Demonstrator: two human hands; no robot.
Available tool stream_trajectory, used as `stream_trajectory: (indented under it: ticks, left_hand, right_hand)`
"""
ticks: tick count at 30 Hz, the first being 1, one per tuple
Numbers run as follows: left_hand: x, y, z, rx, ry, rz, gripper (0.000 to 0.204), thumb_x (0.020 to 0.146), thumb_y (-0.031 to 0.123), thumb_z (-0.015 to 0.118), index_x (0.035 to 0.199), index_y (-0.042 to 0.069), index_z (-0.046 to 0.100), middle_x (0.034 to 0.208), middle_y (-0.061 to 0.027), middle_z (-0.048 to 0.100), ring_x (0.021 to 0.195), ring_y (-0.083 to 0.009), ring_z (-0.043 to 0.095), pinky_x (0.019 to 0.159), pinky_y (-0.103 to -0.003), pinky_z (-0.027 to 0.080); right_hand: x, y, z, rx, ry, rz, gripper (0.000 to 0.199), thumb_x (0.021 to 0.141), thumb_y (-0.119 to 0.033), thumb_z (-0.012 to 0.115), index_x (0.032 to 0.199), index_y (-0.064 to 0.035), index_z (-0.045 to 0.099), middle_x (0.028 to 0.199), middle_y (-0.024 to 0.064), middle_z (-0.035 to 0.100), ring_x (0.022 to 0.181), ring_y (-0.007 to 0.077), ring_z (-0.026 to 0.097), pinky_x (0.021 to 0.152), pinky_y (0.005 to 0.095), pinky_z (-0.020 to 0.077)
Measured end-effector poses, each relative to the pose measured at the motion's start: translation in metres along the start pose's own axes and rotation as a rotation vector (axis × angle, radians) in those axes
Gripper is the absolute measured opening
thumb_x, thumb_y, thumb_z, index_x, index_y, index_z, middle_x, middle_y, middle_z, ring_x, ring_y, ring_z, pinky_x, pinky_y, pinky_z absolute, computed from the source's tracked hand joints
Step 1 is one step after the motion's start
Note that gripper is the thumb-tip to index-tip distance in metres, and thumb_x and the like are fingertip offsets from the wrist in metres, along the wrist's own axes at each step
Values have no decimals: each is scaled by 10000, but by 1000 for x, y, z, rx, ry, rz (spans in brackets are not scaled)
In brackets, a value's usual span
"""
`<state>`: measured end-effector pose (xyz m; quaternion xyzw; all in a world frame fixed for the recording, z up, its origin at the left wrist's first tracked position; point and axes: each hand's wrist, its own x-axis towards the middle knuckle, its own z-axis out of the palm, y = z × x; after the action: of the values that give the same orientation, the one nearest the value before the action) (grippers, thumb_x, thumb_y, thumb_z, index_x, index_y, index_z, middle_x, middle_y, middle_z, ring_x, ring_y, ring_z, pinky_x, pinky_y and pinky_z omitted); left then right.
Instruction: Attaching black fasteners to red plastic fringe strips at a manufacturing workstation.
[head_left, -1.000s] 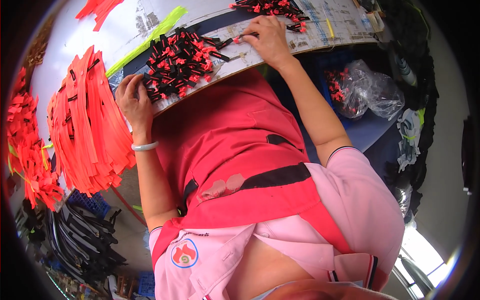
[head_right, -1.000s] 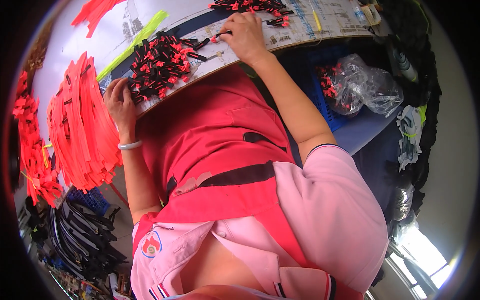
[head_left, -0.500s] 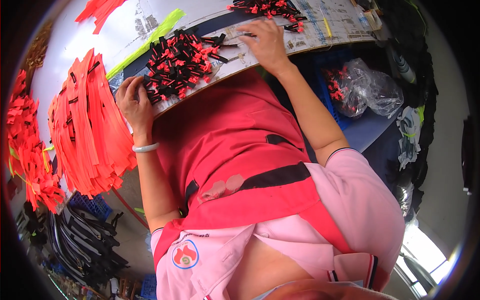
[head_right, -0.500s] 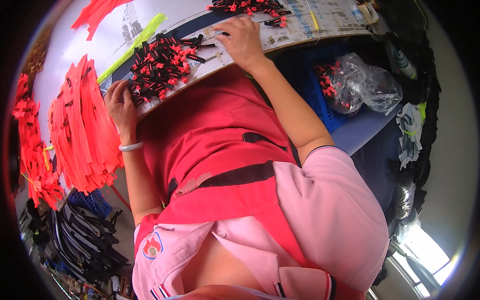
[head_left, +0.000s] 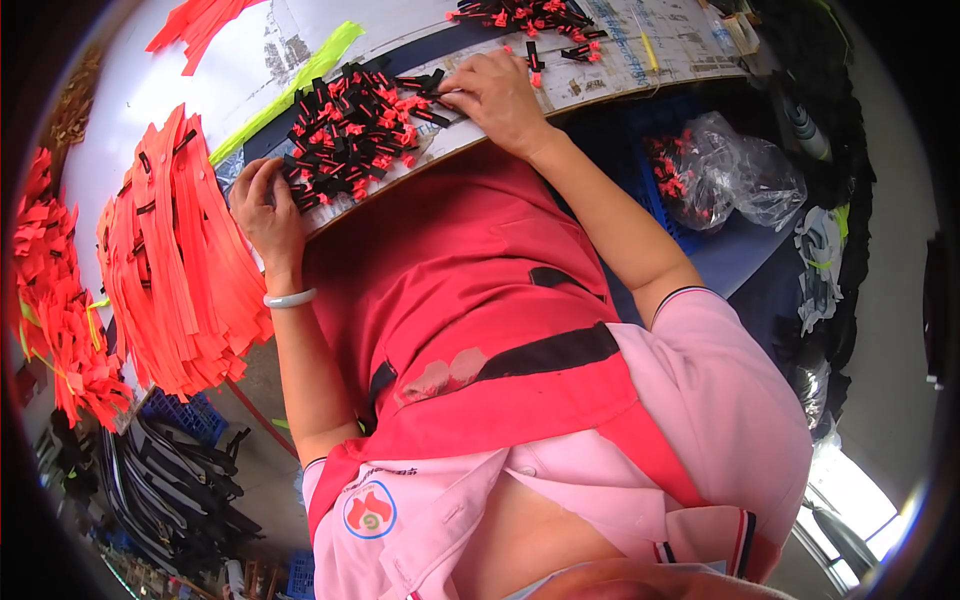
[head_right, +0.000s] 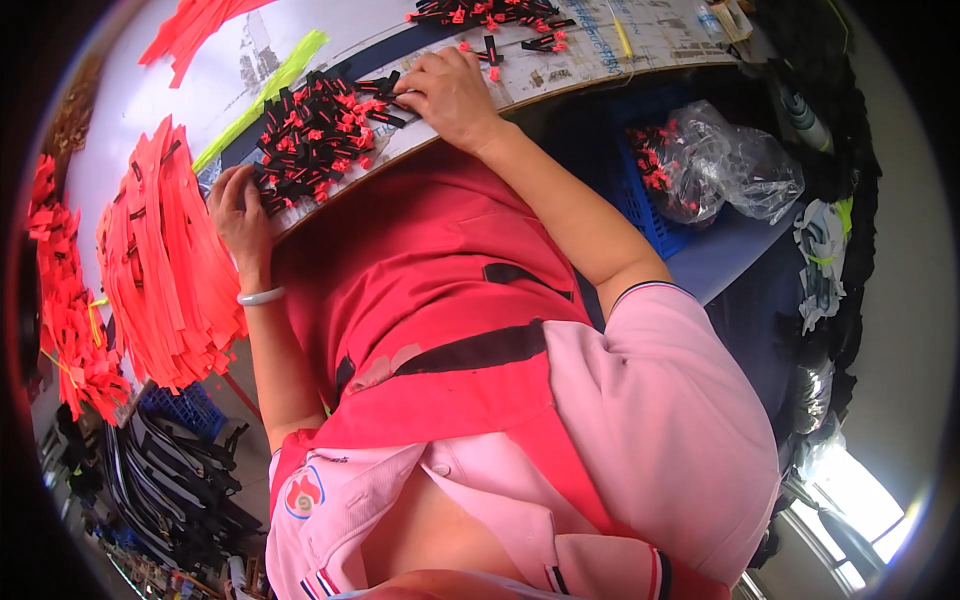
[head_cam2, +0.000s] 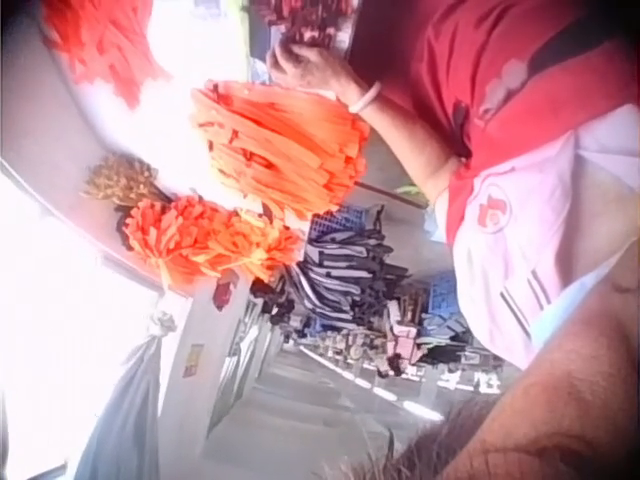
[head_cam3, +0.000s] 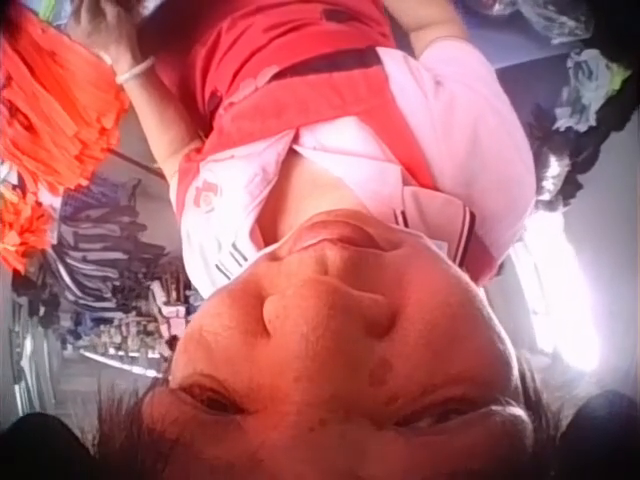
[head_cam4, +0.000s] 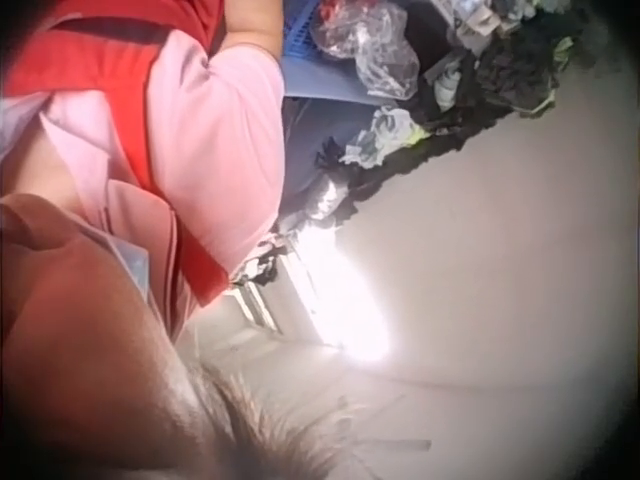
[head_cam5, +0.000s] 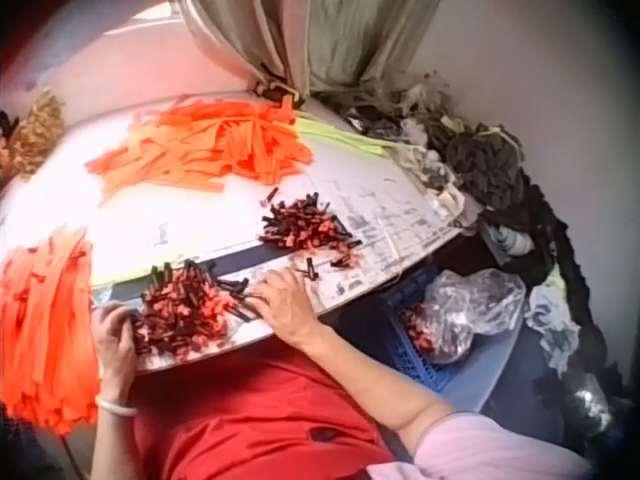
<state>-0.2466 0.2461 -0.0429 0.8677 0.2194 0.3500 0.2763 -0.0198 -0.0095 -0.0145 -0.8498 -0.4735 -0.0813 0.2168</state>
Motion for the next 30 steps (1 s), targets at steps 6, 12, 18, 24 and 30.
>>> stream_trajectory:
  ticks: [6, 12, 18, 24, 30]
  left_hand:
    - [0, 0, -1, -22, -5, -7, 150, 872, 19, 657, 1000, 53, 729, 1061, -82, 678, 1030, -278, 604, 940, -383, 452]
    - [1, 0, -1, -17, 5, 7, 158, 865, 14, 657, 998, 58, 729, 1050, -80, 679, 1022, -278, 605, 931, -382, 455]
    - [-1, -4, 0, -16, 5, 15, 164, 855, 9, 658, 994, 62, 728, 1043, -78, 680, 1012, -279, 604, 924, -383, 457]
    - [2, 2, 1, -36, 4, 14, 159, 852, 8, 659, 987, 57, 727, 1041, -76, 681, 1009, -282, 604, 922, -385, 457]
    - [1, 0, 1, -23, -2, -19, 131, 886, 26, 664, 1002, 37, 724, 1055, -97, 677, 1038, -281, 601, 943, -384, 455]
  right_hand:
    - [-5, 32, -24, 132, 222, 270, 365, 859, -291, 753, 1160, -97, 685, 989, 78, 651, 793, 215, 618, 739, 346, 506]
    - [-12, 51, -18, 270, 52, 419, 307, 831, -255, 769, 1027, -32, 690, 994, 133, 660, 883, 291, 671, 796, 383, 534]
    - [11, -21, 5, 383, -111, 315, 601, 796, -433, 784, 1216, -22, 660, 1089, 209, 621, 1008, 377, 630, 898, 424, 506]
    - [25, -44, 26, 415, -174, 97, 672, 776, -397, 802, 1282, 0, 609, 1213, 220, 596, 1140, 378, 576, 974, 391, 472]
    - [28, -55, 29, 365, -88, 101, 546, 841, -314, 740, 1303, -62, 592, 1188, 171, 614, 1086, 351, 609, 949, 395, 493]
